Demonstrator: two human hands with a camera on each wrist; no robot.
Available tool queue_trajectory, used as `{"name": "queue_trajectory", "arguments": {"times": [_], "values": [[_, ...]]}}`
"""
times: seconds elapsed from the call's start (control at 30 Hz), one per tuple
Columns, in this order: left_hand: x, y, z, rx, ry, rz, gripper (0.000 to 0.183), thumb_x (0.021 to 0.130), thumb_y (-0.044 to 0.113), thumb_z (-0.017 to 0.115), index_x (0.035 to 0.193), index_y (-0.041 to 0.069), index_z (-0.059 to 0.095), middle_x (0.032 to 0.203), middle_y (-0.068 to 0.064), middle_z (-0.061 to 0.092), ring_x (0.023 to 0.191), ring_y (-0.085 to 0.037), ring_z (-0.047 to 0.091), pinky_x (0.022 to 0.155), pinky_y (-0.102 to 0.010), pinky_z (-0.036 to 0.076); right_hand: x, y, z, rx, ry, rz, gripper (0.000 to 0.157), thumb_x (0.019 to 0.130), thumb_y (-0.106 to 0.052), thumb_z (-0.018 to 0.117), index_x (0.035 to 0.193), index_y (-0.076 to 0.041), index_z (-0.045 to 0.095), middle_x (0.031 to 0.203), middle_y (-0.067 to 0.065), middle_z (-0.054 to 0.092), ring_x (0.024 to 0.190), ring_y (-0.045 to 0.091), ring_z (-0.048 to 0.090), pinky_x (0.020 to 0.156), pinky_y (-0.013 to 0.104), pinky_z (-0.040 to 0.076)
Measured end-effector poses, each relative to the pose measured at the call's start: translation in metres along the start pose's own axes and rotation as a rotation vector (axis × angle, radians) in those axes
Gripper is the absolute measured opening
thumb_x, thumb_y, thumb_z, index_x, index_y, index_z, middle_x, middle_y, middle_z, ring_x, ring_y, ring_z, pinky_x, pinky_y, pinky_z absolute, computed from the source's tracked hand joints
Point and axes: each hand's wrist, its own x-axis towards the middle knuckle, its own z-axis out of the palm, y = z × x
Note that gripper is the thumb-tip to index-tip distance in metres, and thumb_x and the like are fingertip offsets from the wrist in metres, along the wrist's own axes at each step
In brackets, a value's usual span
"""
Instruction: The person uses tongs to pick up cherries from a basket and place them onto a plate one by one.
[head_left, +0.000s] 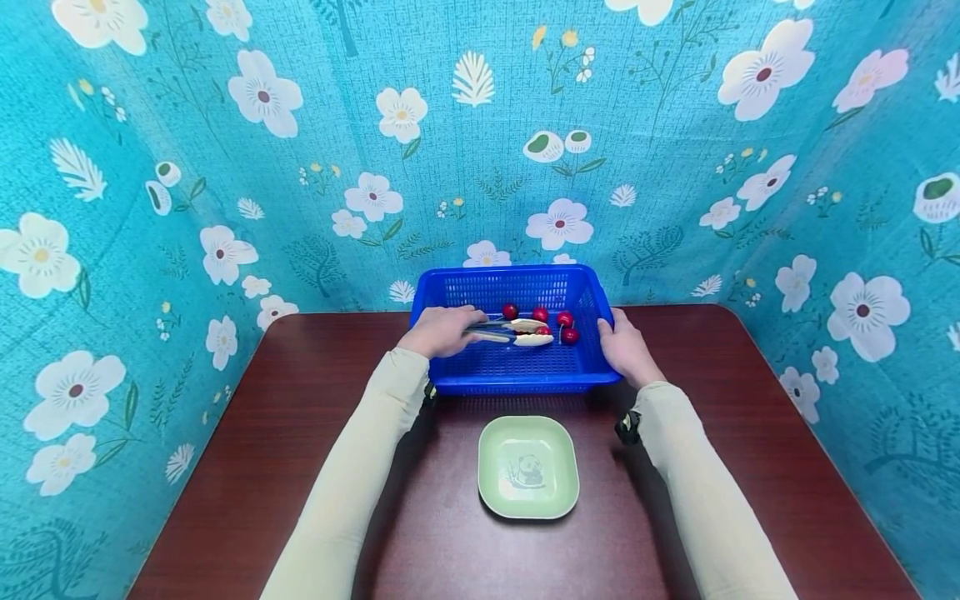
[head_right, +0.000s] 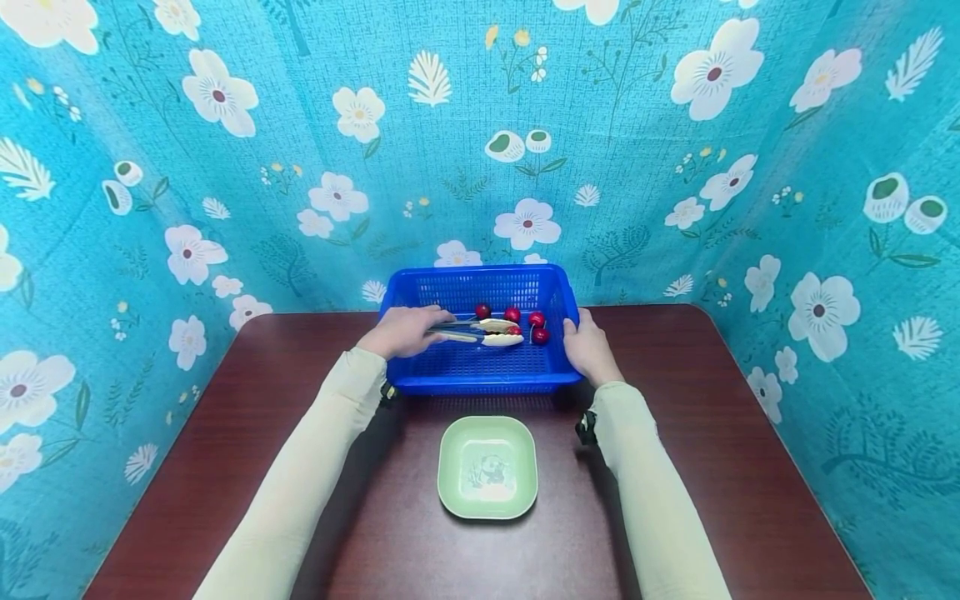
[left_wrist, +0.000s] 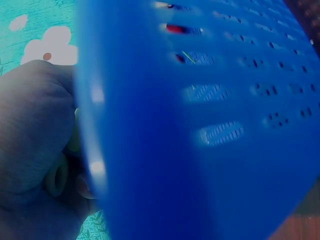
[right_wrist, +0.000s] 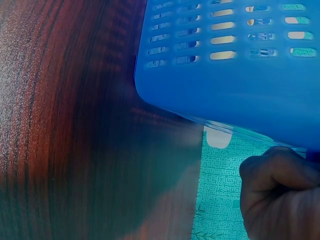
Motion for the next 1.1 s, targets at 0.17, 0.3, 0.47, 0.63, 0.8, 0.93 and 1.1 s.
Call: {"name": "queue_trajectory", "arguments": {"times": [0.17, 0.3, 0.47, 0.63, 0.8, 0.93, 1.1], "values": [[-0.001, 0.001, -0.001, -0.001, -0.011, -0.003, 0.043, 0.107, 0.038, 0.057, 0.147, 0.025, 0.058, 0.146, -0.003, 0.062, 0.121, -0.029, 0.067, 0.102, -0.051, 0.052, 0.0, 0.0, 0.0, -0.002, 0.002, 0.0, 0.058, 0.114, -0.033, 0.028, 0.163, -0.003, 0.019, 0.16, 0.03, 0.037, 0.141, 0.052, 0.045, 0.114, 0.067, 0.036], [-0.002, 0.0, -0.002, -0.002, -0.019, -0.011, 0.044, 0.106, 0.039, 0.057, 0.148, 0.025, 0.057, 0.15, -0.004, 0.059, 0.126, -0.029, 0.065, 0.105, -0.052, 0.05, 0.001, 0.001, 0.0, -0.005, 0.002, 0.004, 0.06, 0.114, -0.036, 0.028, 0.164, -0.004, 0.018, 0.16, 0.029, 0.037, 0.141, 0.052, 0.044, 0.114, 0.067, 0.035], [-0.002, -0.002, -0.001, 0.011, -0.02, -0.002, 0.046, 0.105, 0.041, 0.059, 0.148, 0.024, 0.057, 0.147, -0.004, 0.06, 0.123, -0.028, 0.066, 0.103, -0.05, 0.051, 0.002, 0.002, 0.0, -0.007, 0.005, 0.004, 0.059, 0.114, -0.034, 0.029, 0.163, -0.004, 0.019, 0.16, 0.029, 0.037, 0.141, 0.052, 0.045, 0.114, 0.067, 0.035], [-0.006, -0.004, -0.001, 0.016, -0.01, 0.005, 0.047, 0.104, 0.041, 0.061, 0.148, 0.023, 0.058, 0.142, -0.005, 0.063, 0.117, -0.028, 0.068, 0.1, -0.05, 0.053, 0.002, 0.002, 0.0, -0.005, 0.002, 0.001, 0.058, 0.114, -0.033, 0.029, 0.163, -0.004, 0.019, 0.16, 0.029, 0.038, 0.141, 0.051, 0.045, 0.114, 0.067, 0.035], [-0.011, -0.007, 0.0, 0.016, -0.002, 0.01, 0.048, 0.103, 0.04, 0.063, 0.147, 0.023, 0.058, 0.137, -0.005, 0.066, 0.114, -0.028, 0.069, 0.098, -0.05, 0.054, 0.002, 0.0, -0.001, -0.003, 0.001, 0.002, 0.058, 0.114, -0.033, 0.029, 0.163, -0.004, 0.02, 0.16, 0.029, 0.037, 0.141, 0.051, 0.045, 0.114, 0.067, 0.035], [-0.013, -0.008, 0.0, 0.003, 0.004, 0.018, 0.047, 0.103, 0.039, 0.063, 0.148, 0.023, 0.058, 0.142, -0.007, 0.064, 0.12, -0.031, 0.067, 0.102, -0.052, 0.052, 0.001, 0.0, -0.001, -0.005, -0.001, 0.006, 0.058, 0.114, -0.034, 0.028, 0.163, -0.004, 0.019, 0.16, 0.029, 0.037, 0.141, 0.052, 0.044, 0.114, 0.067, 0.035], [-0.014, -0.009, 0.003, 0.0, 0.012, 0.027, 0.046, 0.103, 0.039, 0.063, 0.146, 0.023, 0.06, 0.143, -0.007, 0.064, 0.12, -0.031, 0.067, 0.103, -0.052, 0.052, 0.001, 0.001, 0.0, 0.001, -0.01, 0.009, 0.059, 0.114, -0.035, 0.028, 0.164, -0.005, 0.018, 0.161, 0.029, 0.037, 0.141, 0.051, 0.045, 0.114, 0.067, 0.036]]}}
